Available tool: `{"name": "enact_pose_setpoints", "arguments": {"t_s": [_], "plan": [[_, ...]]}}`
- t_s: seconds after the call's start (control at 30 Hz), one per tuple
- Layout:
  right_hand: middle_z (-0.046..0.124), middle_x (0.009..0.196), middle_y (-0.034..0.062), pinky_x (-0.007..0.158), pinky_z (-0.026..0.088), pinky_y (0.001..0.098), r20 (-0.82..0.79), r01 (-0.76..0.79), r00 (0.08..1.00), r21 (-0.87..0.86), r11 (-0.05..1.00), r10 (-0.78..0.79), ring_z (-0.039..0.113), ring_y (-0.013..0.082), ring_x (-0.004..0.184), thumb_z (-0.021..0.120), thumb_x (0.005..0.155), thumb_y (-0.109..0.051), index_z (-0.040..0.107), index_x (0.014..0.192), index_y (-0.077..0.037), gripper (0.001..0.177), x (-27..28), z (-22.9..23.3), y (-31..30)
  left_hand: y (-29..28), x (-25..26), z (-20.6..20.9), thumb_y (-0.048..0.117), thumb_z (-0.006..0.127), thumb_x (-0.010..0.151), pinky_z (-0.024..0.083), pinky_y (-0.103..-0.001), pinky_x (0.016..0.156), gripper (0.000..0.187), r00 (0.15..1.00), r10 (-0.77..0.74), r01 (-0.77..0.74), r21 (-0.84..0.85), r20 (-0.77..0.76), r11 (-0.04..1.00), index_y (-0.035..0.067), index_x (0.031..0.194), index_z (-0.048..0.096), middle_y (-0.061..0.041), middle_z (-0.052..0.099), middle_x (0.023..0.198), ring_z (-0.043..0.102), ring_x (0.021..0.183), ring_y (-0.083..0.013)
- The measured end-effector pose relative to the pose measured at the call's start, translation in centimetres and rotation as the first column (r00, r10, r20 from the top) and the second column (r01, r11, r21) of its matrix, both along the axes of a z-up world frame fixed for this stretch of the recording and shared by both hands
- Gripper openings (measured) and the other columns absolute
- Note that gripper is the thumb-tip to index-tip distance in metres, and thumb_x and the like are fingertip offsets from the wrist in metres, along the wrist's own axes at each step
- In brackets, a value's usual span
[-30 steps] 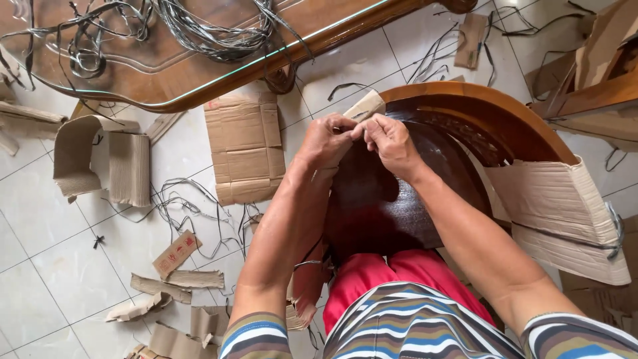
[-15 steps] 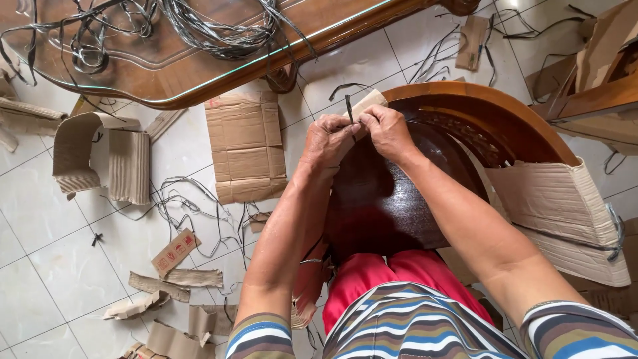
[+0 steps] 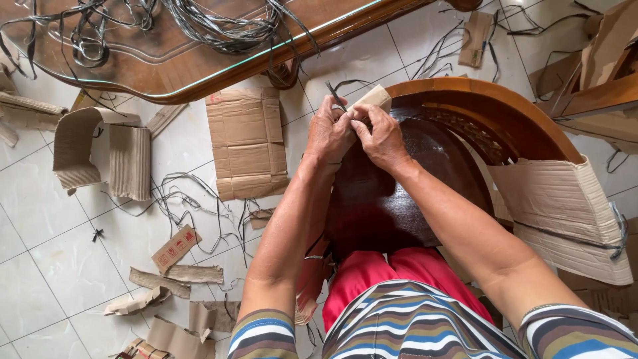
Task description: Wrapping a wooden chair armrest with protective cardboard and securing it with plastic ties using a hook tool.
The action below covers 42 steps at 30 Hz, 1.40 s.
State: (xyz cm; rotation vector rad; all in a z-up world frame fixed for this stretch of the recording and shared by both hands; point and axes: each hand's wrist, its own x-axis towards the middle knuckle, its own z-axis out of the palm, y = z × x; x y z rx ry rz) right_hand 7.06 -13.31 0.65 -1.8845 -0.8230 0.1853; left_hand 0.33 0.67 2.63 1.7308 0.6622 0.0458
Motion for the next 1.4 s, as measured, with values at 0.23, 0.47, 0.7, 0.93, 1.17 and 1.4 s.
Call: {"name": "enact_pose_setpoints", "arguments": {"t_s": [0.23, 0.47, 0.7, 0.93, 1.17, 1.4], "plan": [[0.074, 0.087, 0.0091, 0.077, 0.057, 0.0407, -0.142, 0.097, 0.985, 0.008, 0.995, -0.095, 0.073, 0.0278, 0.085, 0.075, 0.093, -0.003, 0.072, 0.103, -0.01, 0.012, -0.2, -0.9, 1.2, 0.7, -0.3, 0.1, 0.02, 0.055, 0.1, 0.055, -0.049, 0.094, 0.029, 0.997, -0.066, 0.062, 0.126, 0.031, 0.99, 0.021, 0.129, 0.051, -0.007, 0.079, 0.092, 0.074, 0.098, -0.0345], [0.075, 0.084, 0.0069, 0.077, 0.057, 0.0365, -0.247, 0.27, 0.932, -0.022, 0.963, -0.267, 0.074, 0.0234, 0.083, 0.078, 0.092, -0.005, 0.067, 0.097, -0.012, 0.013, -0.4, -1.2, 1.6, -0.2, -1.1, -1.4, 0.01, 0.066, 0.084, 0.061, -0.043, 0.089, 0.063, 0.991, -0.085, 0.057, 0.246, 0.102, 0.968, 0.023, 0.142, 0.044, -0.005, 0.079, 0.091, 0.078, 0.088, -0.0297], [0.073, 0.076, 0.007, 0.07, 0.058, 0.0379, -0.021, 0.242, 0.97, -0.045, 0.969, -0.243, 0.075, 0.0287, 0.079, 0.08, 0.094, -0.013, 0.073, 0.092, -0.015, 0.008, -0.3, -2.0, 1.4, -0.7, -1.3, -2.9, 0.009, 0.07, 0.084, 0.061, -0.047, 0.086, 0.066, 0.978, -0.081, 0.003, 0.375, 0.192, 0.927, 0.024, 0.142, 0.043, -0.003, 0.079, 0.091, 0.076, 0.09, -0.0323], [0.069, 0.09, 0.0113, 0.081, 0.058, 0.0415, 0.265, 0.035, 0.964, -0.113, 0.993, -0.004, 0.07, 0.0334, 0.09, 0.07, 0.098, -0.008, 0.075, 0.104, -0.01, 0.008, -0.4, -2.4, 0.4, -1.0, -1.5, -4.3, 0.002, 0.069, 0.085, 0.064, -0.045, 0.079, 0.066, 0.964, -0.04, -0.07, 0.396, 0.263, 0.915, 0.022, 0.143, 0.044, -0.008, 0.079, 0.092, 0.077, 0.087, -0.0335], [0.066, 0.087, 0.0123, 0.081, 0.057, 0.0465, 0.176, 0.057, 0.984, -0.173, 0.983, -0.027, 0.069, 0.0374, 0.09, 0.072, 0.097, -0.01, 0.072, 0.101, -0.01, 0.005, -0.6, -3.5, 0.4, -1.4, -1.4, -8.1, 0.008, 0.07, 0.086, 0.063, -0.044, 0.075, 0.056, 0.944, 0.0, -0.203, 0.579, 0.33, 0.789, 0.02, 0.137, 0.05, -0.003, 0.075, 0.088, 0.074, 0.084, -0.0277], [0.067, 0.086, 0.0139, 0.081, 0.055, 0.0448, -0.094, 0.039, 0.994, -0.074, 0.997, -0.046, 0.07, 0.037, 0.09, 0.071, 0.099, -0.011, 0.074, 0.097, -0.009, 0.003, -0.9, -2.8, 0.3, -1.4, -2.6, -6.2, 0.039, 0.068, 0.094, 0.059, -0.041, 0.069, 0.023, 0.986, 0.139, -0.166, 0.644, 0.092, 0.747, 0.019, 0.083, 0.067, -0.002, 0.063, 0.076, 0.07, 0.078, -0.0264]]}}
